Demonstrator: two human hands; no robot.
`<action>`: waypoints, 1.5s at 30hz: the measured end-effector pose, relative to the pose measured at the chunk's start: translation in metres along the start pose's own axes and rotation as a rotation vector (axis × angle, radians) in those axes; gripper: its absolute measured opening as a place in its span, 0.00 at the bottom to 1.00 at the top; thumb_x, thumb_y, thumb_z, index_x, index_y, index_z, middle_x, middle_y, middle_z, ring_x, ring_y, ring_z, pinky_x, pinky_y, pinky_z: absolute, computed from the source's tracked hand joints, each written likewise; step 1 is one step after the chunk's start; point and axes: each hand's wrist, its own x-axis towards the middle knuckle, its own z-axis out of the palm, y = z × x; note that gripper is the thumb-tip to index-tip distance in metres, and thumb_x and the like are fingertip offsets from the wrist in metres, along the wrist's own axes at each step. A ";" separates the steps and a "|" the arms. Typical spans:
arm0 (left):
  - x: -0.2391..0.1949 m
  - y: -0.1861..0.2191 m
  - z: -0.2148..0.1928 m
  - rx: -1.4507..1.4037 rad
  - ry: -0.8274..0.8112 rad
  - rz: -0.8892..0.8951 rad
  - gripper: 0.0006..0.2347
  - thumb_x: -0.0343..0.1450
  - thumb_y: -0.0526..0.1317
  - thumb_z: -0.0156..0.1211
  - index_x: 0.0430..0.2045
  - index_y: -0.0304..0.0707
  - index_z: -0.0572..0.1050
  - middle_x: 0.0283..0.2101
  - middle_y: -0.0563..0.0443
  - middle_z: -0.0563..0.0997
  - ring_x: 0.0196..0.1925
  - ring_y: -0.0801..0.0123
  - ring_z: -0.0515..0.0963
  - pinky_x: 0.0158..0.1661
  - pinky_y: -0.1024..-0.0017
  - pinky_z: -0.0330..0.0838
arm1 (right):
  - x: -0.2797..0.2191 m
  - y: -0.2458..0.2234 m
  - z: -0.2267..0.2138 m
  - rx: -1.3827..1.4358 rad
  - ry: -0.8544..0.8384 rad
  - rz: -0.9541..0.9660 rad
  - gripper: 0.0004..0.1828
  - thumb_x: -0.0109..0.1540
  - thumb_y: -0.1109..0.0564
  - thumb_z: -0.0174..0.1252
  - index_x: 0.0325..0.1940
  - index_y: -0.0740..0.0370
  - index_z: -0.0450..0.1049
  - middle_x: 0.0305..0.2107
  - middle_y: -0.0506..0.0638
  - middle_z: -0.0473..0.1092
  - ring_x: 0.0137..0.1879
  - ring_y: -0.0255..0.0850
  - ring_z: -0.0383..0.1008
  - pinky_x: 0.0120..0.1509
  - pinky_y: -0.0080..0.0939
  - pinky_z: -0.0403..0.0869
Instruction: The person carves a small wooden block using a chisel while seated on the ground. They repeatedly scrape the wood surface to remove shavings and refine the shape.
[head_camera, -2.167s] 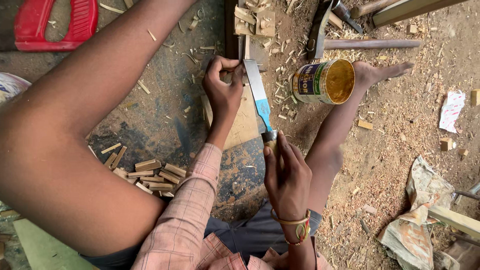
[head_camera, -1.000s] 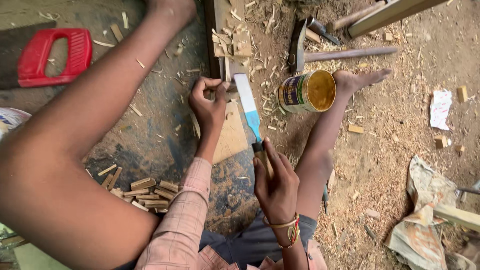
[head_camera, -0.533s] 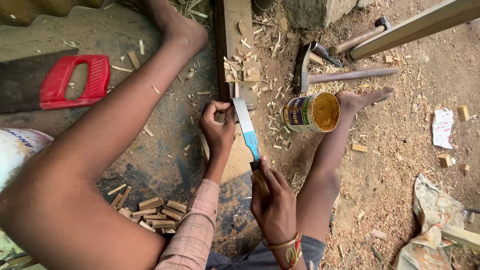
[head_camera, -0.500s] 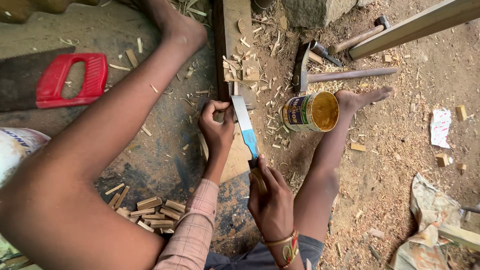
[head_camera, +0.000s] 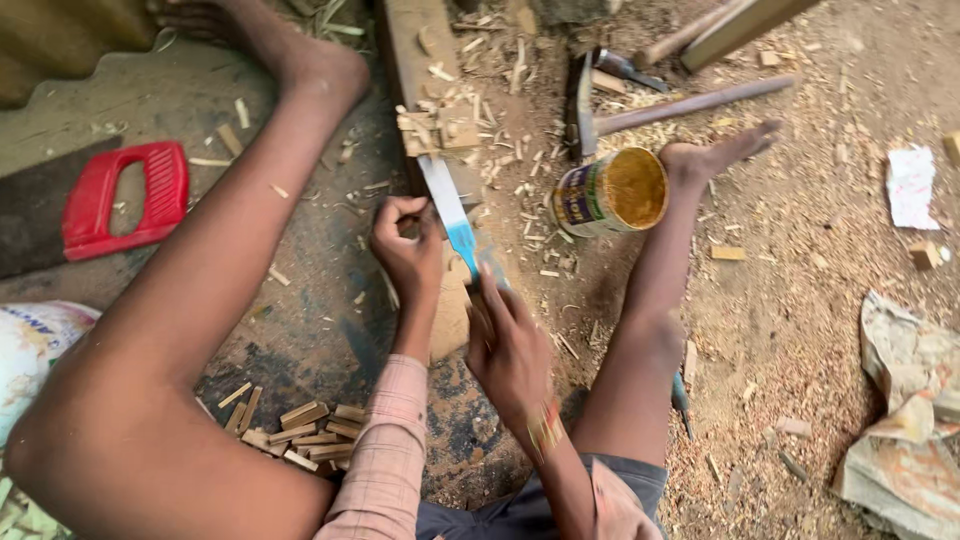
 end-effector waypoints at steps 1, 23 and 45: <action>0.001 -0.001 -0.001 0.005 0.002 0.027 0.04 0.67 0.27 0.65 0.30 0.30 0.76 0.32 0.47 0.80 0.37 0.66 0.80 0.42 0.69 0.73 | 0.006 0.007 0.002 0.026 -0.018 0.028 0.26 0.64 0.59 0.61 0.67 0.62 0.72 0.41 0.61 0.75 0.38 0.56 0.77 0.39 0.50 0.74; -0.007 0.025 0.002 0.104 0.028 0.110 0.08 0.69 0.26 0.65 0.39 0.36 0.80 0.35 0.51 0.75 0.36 0.66 0.77 0.38 0.70 0.72 | -0.025 0.025 -0.038 0.469 0.008 0.230 0.27 0.61 0.61 0.62 0.65 0.65 0.71 0.44 0.58 0.78 0.47 0.38 0.80 0.49 0.39 0.80; -0.007 0.028 0.005 0.127 -0.012 0.232 0.05 0.71 0.27 0.64 0.38 0.32 0.78 0.41 0.49 0.73 0.44 0.64 0.77 0.44 0.69 0.74 | -0.020 0.007 -0.049 0.294 -0.029 0.100 0.24 0.62 0.61 0.62 0.63 0.67 0.72 0.47 0.62 0.78 0.49 0.48 0.83 0.52 0.43 0.78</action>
